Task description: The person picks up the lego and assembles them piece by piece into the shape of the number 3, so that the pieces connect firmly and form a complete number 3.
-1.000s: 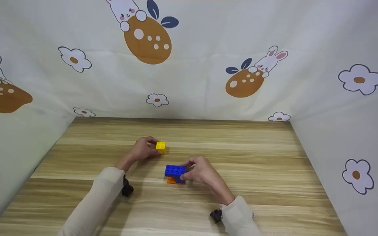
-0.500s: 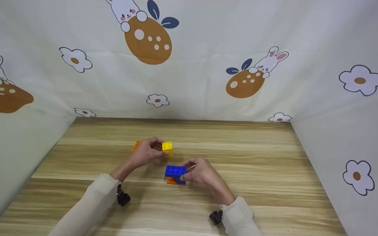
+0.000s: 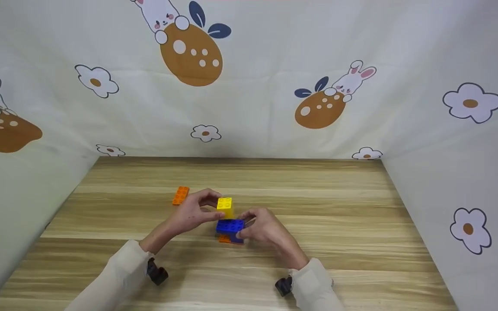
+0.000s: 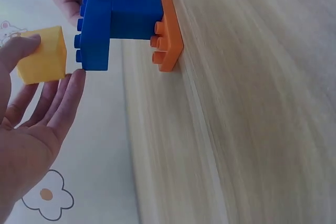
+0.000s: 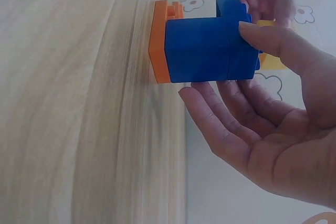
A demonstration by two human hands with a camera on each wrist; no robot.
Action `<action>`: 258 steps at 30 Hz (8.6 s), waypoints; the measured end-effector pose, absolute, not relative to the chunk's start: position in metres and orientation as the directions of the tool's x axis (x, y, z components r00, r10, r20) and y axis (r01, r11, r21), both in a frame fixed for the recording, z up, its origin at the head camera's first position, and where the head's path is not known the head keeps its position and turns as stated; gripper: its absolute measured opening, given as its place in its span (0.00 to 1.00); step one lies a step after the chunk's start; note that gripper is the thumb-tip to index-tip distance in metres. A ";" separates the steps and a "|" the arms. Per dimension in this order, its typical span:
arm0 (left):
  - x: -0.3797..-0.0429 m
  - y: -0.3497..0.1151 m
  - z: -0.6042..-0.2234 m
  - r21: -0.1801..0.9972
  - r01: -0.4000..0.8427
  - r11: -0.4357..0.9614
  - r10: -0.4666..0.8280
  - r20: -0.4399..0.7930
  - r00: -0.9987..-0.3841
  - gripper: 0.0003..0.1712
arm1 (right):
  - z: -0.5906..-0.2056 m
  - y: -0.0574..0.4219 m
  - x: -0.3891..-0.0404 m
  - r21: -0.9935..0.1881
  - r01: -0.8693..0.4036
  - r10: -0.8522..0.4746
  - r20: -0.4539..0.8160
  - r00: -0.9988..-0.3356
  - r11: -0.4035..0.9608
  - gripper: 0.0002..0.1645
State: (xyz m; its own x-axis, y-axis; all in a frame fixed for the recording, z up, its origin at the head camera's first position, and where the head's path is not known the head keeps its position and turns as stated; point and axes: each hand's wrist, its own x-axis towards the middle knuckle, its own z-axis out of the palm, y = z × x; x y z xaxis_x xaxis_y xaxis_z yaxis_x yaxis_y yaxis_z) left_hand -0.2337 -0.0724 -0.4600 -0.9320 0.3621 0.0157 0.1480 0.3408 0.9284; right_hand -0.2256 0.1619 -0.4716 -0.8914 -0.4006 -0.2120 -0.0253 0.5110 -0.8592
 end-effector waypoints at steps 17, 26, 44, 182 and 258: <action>-0.225 -0.056 -0.468 0.936 0.152 0.317 0.398 0.013 -0.917 0.23 | -0.469 0.161 -0.226 -0.820 0.011 -0.355 -0.260 -0.898 0.573 0.31; -0.225 -0.054 -0.475 0.940 0.151 0.306 0.426 0.006 -0.905 0.22 | -0.471 0.162 -0.226 -0.827 -0.042 -0.384 -0.214 -0.898 0.560 0.30; -0.228 -0.055 -0.475 0.937 0.102 0.333 0.436 -0.058 -0.898 0.22 | -0.472 0.162 -0.225 -0.833 -0.069 -0.422 -0.205 -0.883 0.549 0.30; -0.271 -0.145 -0.492 0.869 -0.144 0.474 -0.169 -0.070 -0.983 0.23 | -0.473 0.158 -0.221 -0.834 -0.068 -0.398 -0.188 -0.898 0.547 0.27; -0.223 -0.069 -0.444 0.874 0.213 0.437 0.463 -0.016 -0.886 0.15 | -0.474 0.159 -0.222 -0.828 -0.087 -0.414 -0.183 -0.892 0.554 0.27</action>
